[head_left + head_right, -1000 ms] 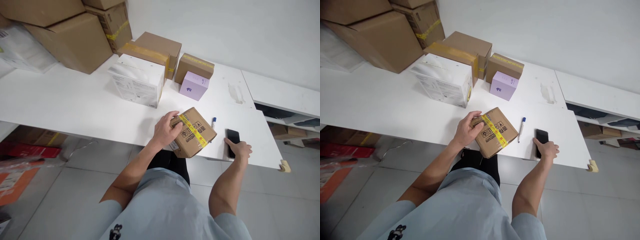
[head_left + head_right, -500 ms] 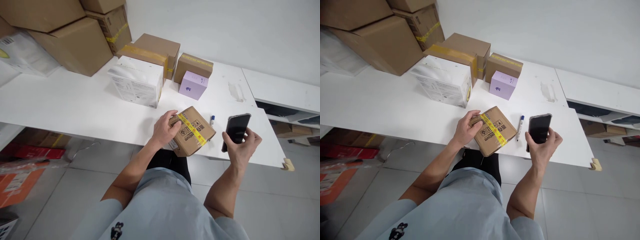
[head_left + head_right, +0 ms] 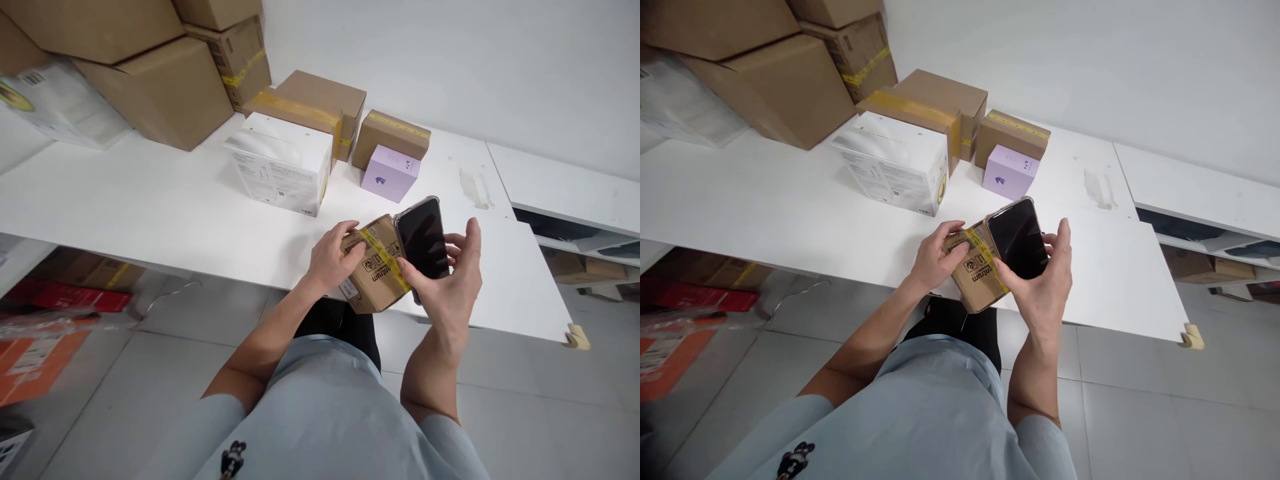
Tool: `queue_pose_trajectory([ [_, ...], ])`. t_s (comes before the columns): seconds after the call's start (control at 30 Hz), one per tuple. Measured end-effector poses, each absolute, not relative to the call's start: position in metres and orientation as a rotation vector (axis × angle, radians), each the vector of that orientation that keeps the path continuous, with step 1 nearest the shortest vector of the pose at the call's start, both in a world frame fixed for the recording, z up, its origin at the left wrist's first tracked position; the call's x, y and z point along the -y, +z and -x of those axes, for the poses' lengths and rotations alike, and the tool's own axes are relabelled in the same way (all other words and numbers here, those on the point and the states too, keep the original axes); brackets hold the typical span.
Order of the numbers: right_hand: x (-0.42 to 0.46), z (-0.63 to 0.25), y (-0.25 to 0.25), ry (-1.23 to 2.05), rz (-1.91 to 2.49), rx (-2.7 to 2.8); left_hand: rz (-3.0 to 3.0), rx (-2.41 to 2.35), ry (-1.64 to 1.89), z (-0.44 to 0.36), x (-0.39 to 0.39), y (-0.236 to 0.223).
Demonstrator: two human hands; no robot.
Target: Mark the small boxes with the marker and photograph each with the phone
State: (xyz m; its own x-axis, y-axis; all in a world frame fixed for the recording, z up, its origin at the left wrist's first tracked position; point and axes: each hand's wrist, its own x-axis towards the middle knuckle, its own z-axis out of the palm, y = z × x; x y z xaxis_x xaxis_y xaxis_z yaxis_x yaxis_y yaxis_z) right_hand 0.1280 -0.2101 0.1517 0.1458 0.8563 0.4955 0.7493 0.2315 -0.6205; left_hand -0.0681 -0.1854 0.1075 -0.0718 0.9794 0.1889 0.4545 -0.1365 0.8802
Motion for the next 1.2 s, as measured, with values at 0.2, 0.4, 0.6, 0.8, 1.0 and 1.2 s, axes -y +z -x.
queue_pose_trajectory([
  [0.2, 0.209, -0.122, 0.157, 0.137, 1.490, 1.631, -1.629, -1.560, 1.163, 0.068, 0.185, 0.107],
  [0.4, 0.207, -0.117, 0.156, 0.153, 1.497, 1.645, -1.632, -1.581, 1.152, 0.068, 0.185, 0.107],
  [0.6, 0.207, -0.114, 0.155, 0.128, 1.494, 1.669, -1.617, -1.574, 1.148, 0.068, 0.185, 0.107],
  [0.8, 0.209, -0.105, 0.157, 0.106, 1.535, 1.674, -1.621, -1.562, 1.149, 0.068, 0.184, 0.106],
  [1.0, 0.210, -0.098, 0.157, 0.049, 1.537, 1.697, -1.623, -1.579, 1.140, 0.067, 0.184, 0.107],
  [1.2, 0.208, -0.098, 0.157, 0.050, 1.524, 1.711, -1.622, -1.584, 1.137, 0.067, 0.184, 0.108],
])
